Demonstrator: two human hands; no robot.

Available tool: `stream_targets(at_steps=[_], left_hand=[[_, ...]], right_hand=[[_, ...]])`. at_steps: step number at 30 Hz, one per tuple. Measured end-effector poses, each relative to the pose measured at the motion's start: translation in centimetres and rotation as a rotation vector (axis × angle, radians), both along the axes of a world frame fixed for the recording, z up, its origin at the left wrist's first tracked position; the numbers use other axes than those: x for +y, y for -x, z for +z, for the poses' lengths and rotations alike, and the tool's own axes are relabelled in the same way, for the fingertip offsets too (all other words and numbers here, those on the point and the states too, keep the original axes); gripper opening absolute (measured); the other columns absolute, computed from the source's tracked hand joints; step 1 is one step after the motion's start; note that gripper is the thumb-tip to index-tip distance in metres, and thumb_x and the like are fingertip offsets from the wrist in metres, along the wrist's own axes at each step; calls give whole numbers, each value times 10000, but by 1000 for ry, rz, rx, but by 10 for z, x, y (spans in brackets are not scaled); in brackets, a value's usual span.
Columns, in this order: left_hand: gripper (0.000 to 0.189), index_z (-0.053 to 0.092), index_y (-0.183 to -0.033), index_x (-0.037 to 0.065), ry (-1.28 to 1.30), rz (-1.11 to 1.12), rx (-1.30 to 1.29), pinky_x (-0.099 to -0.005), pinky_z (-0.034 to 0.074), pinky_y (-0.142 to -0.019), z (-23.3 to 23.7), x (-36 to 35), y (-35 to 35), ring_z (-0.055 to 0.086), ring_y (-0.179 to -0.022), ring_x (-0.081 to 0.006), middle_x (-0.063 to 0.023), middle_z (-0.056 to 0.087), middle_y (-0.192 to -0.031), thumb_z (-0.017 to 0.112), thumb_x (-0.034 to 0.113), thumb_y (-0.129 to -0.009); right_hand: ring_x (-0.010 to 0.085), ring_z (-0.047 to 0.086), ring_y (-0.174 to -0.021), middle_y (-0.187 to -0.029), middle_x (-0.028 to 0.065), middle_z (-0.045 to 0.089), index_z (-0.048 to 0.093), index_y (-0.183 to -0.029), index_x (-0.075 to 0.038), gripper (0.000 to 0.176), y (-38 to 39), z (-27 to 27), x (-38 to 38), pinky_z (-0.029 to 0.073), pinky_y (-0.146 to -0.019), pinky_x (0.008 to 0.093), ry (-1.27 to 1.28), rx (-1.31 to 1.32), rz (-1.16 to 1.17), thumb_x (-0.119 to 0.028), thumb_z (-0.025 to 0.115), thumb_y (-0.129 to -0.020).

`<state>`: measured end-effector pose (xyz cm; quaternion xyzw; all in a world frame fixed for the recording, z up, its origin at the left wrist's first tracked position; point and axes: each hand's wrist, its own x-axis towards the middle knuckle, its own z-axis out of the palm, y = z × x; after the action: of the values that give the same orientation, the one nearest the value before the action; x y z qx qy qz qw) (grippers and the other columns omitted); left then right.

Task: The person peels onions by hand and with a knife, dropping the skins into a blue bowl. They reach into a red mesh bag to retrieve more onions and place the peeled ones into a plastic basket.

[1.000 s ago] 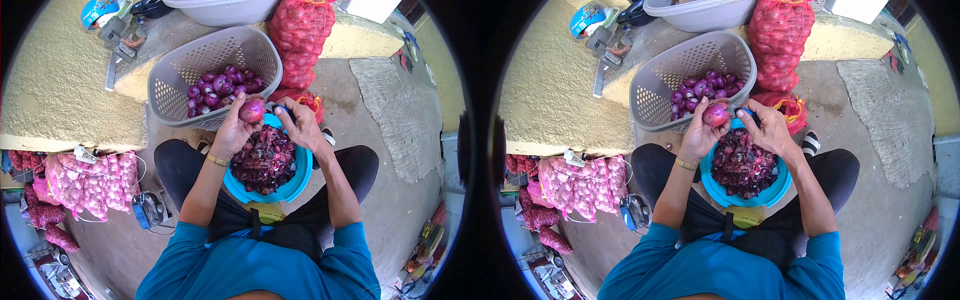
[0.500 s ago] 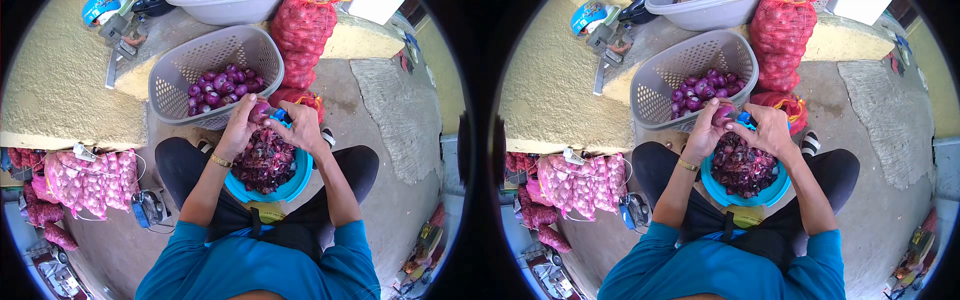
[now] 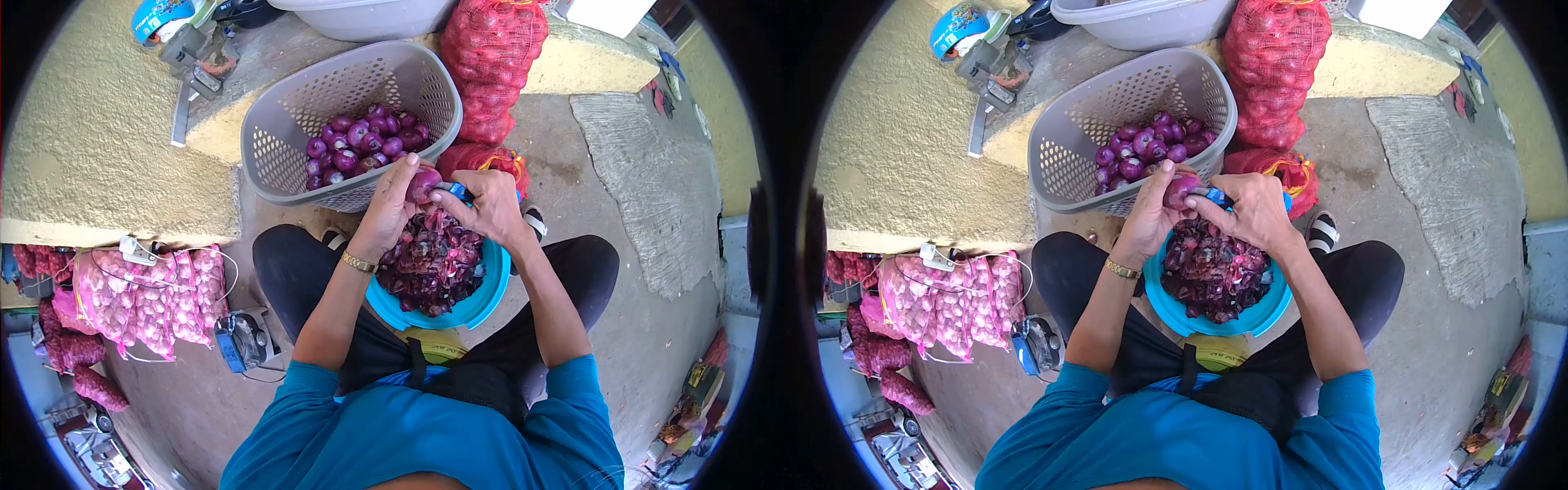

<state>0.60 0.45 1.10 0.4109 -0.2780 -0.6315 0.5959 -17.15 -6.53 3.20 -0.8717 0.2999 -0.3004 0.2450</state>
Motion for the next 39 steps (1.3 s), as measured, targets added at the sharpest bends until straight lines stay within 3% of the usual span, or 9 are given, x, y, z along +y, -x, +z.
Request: stream_targets(at_steps=[7, 9, 19, 23, 28, 37, 39], left_hand=[[339, 584, -1037, 78, 44, 91, -72, -231, 519, -606, 6, -2, 5, 596, -746, -71, -3, 595, -877, 507, 408, -1020], [334, 580, -1036, 78, 40, 85, -81, -227, 519, -610, 6, -3, 5, 595, -753, -70, -4, 593, -882, 510, 404, -1020], [322, 589, -1085, 84, 50, 58, -150, -247, 523, -657, 1, -1, 3, 606, -813, -80, -9, 617, -959, 485, 385, -1033], [290, 565, -1036, 101, 54, 47, -148, -241, 525, -647, 3, 0, 3, 597, -791, -69, -3, 599, -919, 514, 385, -1022], [371, 587, -1089, 70, 36, 38, -156, -251, 523, -654, 3, 0, 3, 610, -801, -82, -27, 623, -931, 465, 415, -1035], [485, 588, -1063, 25, 17, 58, 0, -282, 549, -650, -2, -4, -2, 627, -762, -119, -53, 628, -889, 421, 479, -1031], [503, 589, -1059, 24, 6, 67, -5, -288, 554, -652, 2, -3, 0, 631, -760, -126, -56, 629, -890, 410, 493, -1029]], right_hand=[[312, 528, -502, -559, 119, 506, 602, -748, -79, 414, 1, 3, 1, 413, -487, 388, 5, -44, -51, -455, 772, -783], [319, 599, -554, -583, 114, 563, 584, -713, -79, 477, 0, 5, 1, 438, -494, 402, 85, 7, -47, -525, 735, -790], [337, 588, -557, -583, 128, 552, 568, -681, -67, 490, -1, -4, -1, 437, -497, 410, 77, 21, -36, -513, 705, -828], [333, 589, -554, -574, 122, 547, 557, -652, -68, 494, 1, -3, -2, 434, -487, 413, 46, 43, -26, -502, 698, -840], [342, 516, -519, -574, 145, 508, 580, -689, -52, 451, 3, -2, -2, 403, -491, 413, 19, 14, 11, -453, 727, -832], [295, 588, -547, -590, 85, 558, 584, -669, -79, 437, 8, 1, -1, 415, -486, 405, 170, 66, 154, -465, 744, -798], [289, 613, -552, -592, 77, 580, 594, -650, -92, 483, 10, -1, -2, 447, -480, 400, 249, 166, 228, -535, 705, -806]])
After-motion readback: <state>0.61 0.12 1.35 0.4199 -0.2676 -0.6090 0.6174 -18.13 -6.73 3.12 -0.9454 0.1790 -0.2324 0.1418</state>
